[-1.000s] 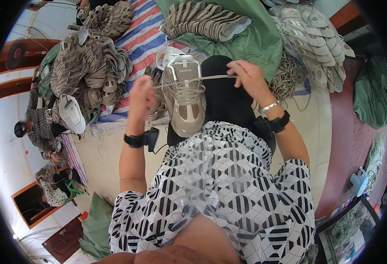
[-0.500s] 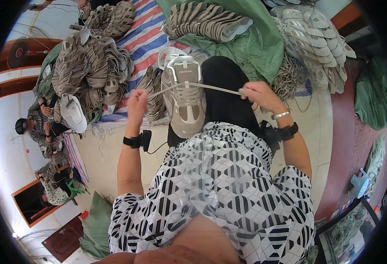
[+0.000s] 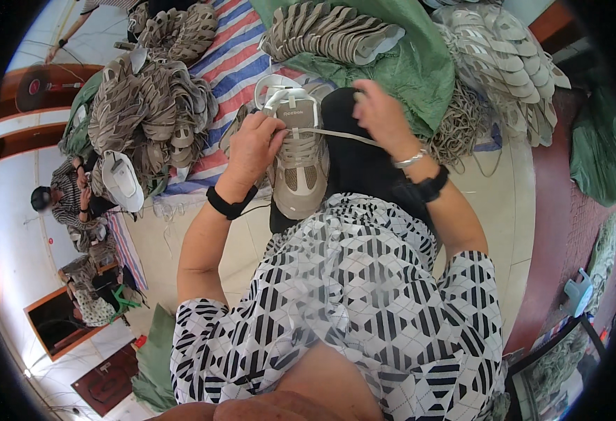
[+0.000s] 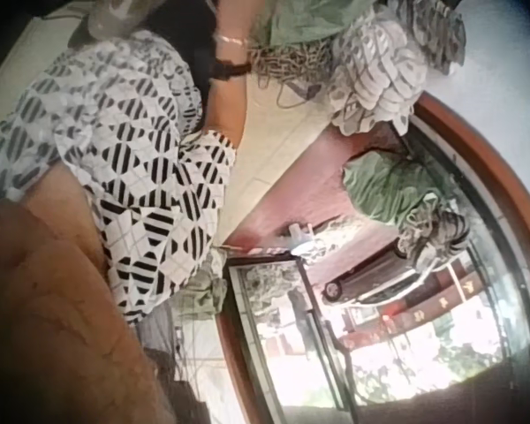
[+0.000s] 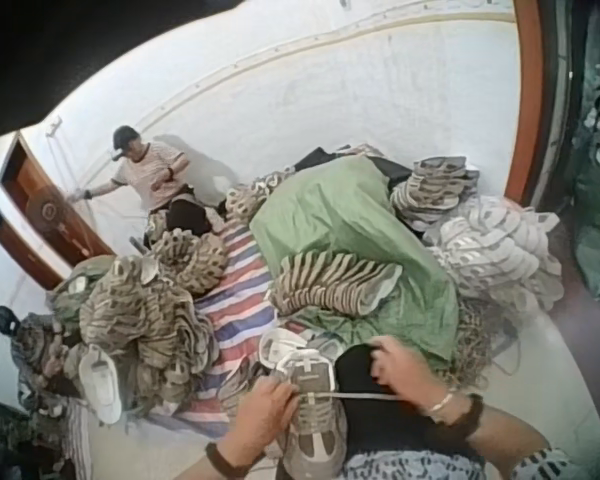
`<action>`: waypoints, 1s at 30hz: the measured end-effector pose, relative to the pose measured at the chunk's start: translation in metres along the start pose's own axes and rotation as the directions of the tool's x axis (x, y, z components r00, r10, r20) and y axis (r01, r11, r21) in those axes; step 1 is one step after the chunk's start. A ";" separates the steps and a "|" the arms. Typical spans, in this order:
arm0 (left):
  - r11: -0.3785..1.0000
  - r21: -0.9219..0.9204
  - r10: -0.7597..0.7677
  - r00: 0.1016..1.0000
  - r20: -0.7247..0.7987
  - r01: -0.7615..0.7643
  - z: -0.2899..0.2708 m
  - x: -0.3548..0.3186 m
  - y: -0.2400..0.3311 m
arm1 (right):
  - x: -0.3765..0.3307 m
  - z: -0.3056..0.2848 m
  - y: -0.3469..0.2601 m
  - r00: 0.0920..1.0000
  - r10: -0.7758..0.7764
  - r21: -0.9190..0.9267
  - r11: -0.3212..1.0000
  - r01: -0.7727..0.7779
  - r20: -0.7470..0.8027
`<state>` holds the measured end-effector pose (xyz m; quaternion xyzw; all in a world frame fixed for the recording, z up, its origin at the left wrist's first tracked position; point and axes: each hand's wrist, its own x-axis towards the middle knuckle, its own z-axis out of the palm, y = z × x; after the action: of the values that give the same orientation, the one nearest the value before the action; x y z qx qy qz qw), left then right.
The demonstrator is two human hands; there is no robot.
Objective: The person threads a beige shoelace through the eyelets of a beige sneaker, pulling the lace tight and adjusting the loops. They briefly inspect the inside of the shoe before continuing to lace it up.
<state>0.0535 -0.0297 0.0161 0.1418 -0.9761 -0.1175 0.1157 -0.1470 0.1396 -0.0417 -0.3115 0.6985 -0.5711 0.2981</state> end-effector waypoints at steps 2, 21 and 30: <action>0.988 0.143 0.059 0.998 0.027 -0.062 0.007 0.005 -0.002 | 0.000 0.027 -0.009 0.957 -0.273 -0.196 0.937 0.288 0.101; 0.919 -0.202 -0.343 0.939 0.015 0.339 0.016 -0.018 -0.031 | -0.021 0.030 0.001 0.929 -0.337 -0.278 0.887 0.368 0.156; 0.247 -0.939 -0.647 0.762 0.024 0.240 0.028 -0.029 -0.009 | -0.008 0.036 -0.018 0.934 0.100 -0.167 0.985 -0.044 0.344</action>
<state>0.0760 -0.0242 -0.0181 0.3506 -0.6222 -0.6251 0.3152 -0.1131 0.1209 -0.0294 -0.4052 0.6876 -0.4384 0.4133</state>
